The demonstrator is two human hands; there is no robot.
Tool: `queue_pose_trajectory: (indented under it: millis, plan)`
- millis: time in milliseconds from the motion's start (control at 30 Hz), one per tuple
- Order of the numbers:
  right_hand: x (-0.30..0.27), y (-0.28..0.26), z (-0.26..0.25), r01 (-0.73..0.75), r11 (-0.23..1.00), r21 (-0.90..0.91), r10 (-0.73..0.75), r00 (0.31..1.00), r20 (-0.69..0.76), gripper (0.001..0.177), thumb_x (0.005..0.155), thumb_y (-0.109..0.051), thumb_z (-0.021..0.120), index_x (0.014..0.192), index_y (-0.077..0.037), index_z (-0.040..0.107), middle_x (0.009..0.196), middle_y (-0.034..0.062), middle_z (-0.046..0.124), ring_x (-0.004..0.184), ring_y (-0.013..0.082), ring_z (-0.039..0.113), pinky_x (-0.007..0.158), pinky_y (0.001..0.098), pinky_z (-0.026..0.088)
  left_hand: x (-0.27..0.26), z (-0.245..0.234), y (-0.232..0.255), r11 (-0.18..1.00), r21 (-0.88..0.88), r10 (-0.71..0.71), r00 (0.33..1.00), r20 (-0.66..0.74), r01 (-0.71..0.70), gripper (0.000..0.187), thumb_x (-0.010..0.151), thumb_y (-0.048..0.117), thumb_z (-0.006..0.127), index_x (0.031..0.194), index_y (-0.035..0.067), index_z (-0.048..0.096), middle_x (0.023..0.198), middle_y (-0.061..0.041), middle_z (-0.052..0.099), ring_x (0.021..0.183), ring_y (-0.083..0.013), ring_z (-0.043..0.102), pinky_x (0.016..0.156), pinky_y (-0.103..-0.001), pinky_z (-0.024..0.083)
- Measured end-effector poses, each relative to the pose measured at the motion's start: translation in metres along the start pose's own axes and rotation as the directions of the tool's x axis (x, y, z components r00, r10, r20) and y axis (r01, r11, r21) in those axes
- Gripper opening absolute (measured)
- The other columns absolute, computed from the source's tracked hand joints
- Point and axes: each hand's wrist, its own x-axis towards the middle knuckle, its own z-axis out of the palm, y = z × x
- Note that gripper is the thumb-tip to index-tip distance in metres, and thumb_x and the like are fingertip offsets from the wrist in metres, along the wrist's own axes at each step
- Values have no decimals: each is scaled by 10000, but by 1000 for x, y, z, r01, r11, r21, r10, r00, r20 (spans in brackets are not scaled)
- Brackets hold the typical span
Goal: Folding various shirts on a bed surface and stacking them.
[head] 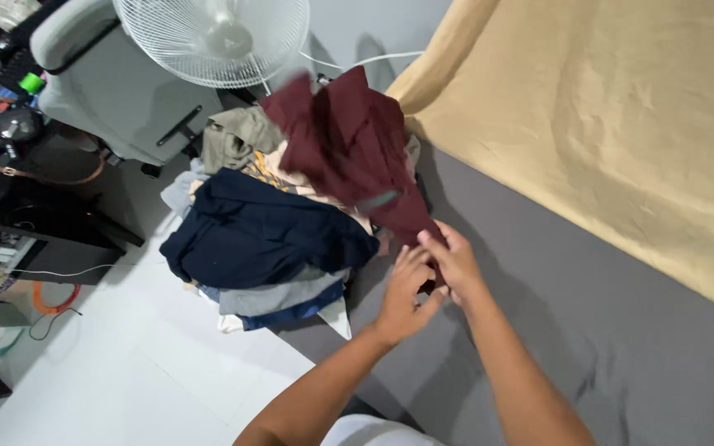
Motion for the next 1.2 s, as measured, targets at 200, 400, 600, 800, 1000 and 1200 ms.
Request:
queue_pose_trajectory:
  millis: [200,400,600,800,1000,1200]
  plan:
    - [-66,-16,-69,141,707,-693,-329,933,-147,382,1085,-320,563,1331,-48,669,1158,120,732,1054,185,678,909,334,516,-36,28,-8,994,-73,-83,993,-81,77,428,906,98,712,1321,73,613,1434,-176,615,1395,-386,571,1209,-509,437]
    - [-179,-57,-140,-31,850,-526,-111,965,-236,346,1057,-351,587,1248,-91,712,1007,117,750,917,233,668,828,351,543,-12,43,-36,782,564,-236,964,-125,265,965,523,75,790,1453,4,544,1506,-333,466,1392,-476,335,1078,-591,298]
    - [-251,-87,-198,-56,711,-701,-304,874,-379,616,729,-198,832,1292,-47,629,1179,117,697,1045,244,664,885,390,511,-48,101,-114,991,104,-125,888,442,88,517,865,60,718,1377,108,674,1430,-99,667,1486,-327,507,1266,-493,303]
    - [-320,40,-280,-288,541,-790,-122,903,-412,380,821,-96,779,1197,-67,728,1161,169,722,1068,313,703,927,405,556,-39,71,-36,625,-8,-537,437,721,781,535,856,249,723,1339,37,635,1311,-95,678,1222,-183,609,1054,-324,457]
    - [-325,1,-245,-311,423,-851,182,949,-256,946,663,-382,941,1457,-145,485,1420,169,569,1263,379,564,1043,460,466,39,65,64,588,76,-511,297,807,805,721,820,472,738,1359,8,622,1331,-148,679,1211,-236,634,1039,-361,477]
    - [-294,-96,-161,-46,656,-753,-171,963,-208,960,785,-167,826,1585,-111,298,1505,207,490,1310,378,535,1037,444,474,39,153,132,388,-51,-232,151,961,920,917,866,648,684,1433,-59,543,1421,-200,629,1269,-251,613,1080,-360,486]
